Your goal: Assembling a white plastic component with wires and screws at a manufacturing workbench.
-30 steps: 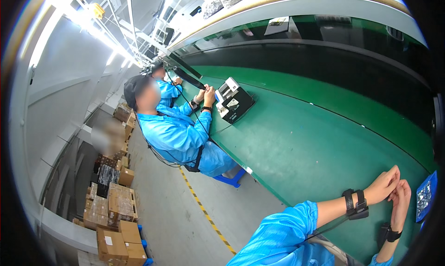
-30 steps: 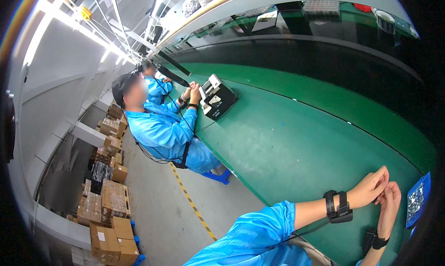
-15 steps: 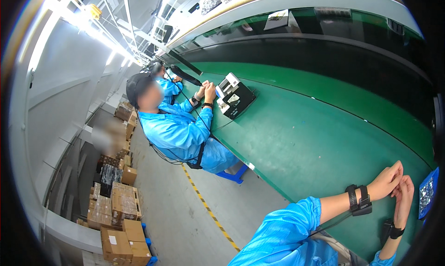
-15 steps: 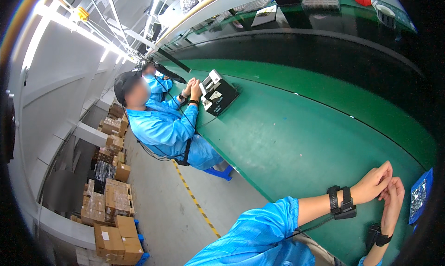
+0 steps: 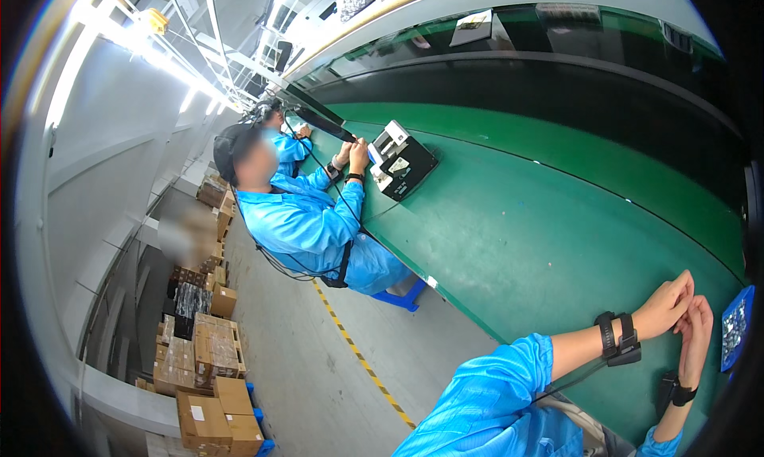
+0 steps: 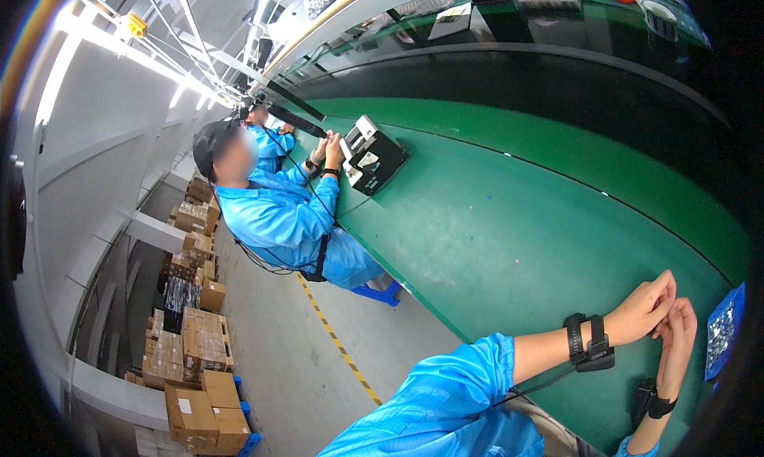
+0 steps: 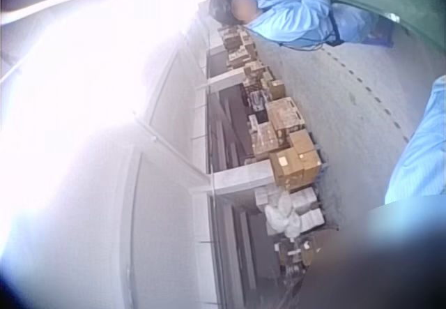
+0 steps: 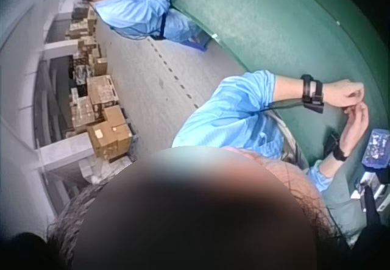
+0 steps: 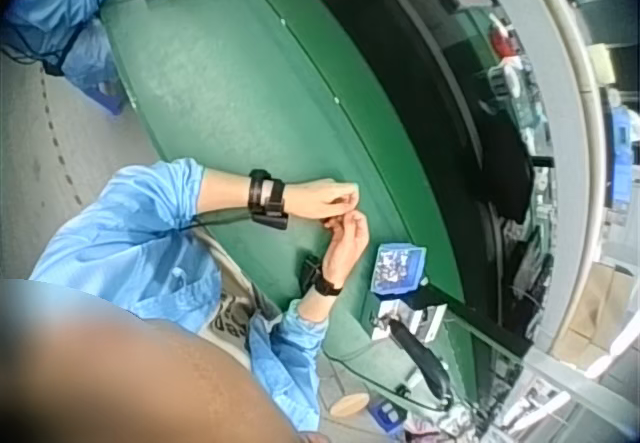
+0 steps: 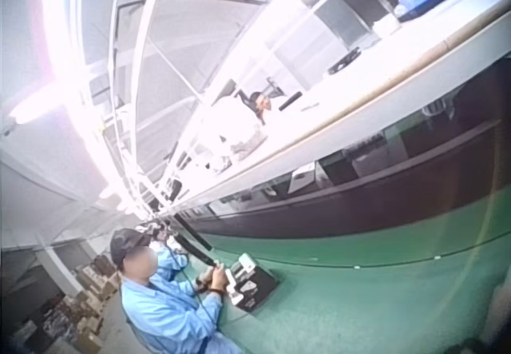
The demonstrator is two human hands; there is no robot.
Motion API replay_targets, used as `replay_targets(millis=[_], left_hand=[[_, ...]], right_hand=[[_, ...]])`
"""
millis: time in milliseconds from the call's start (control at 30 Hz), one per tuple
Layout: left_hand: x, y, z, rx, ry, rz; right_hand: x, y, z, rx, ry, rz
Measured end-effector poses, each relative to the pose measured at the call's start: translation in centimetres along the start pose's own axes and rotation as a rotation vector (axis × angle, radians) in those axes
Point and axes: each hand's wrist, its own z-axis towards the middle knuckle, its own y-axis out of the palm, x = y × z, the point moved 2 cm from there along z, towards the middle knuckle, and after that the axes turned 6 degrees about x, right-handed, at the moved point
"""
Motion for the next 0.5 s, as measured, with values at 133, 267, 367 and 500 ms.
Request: replay_targets(millis=[133,267,367,500], left_hand=[[0.06,0.02,0.01,0.002,0.014,0.019],[-0.25,0.15,0.09,0.001,0.006,-0.039],[0.08,0.07,0.01,-0.015,-0.024,-0.046],[0.20,0.11,-0.01,-0.013,-0.016,-0.064]], right_hand=[[-0.05,-0.08,-0.01,0.001,0.006,0.005],[0.01,-0.07,0.06,-0.028,-0.012,0.027],[-0.20,-0.07,-0.04,-0.012,0.003,0.002],[-0.27,-0.08,-0.03,-0.016,0.007,0.000]])
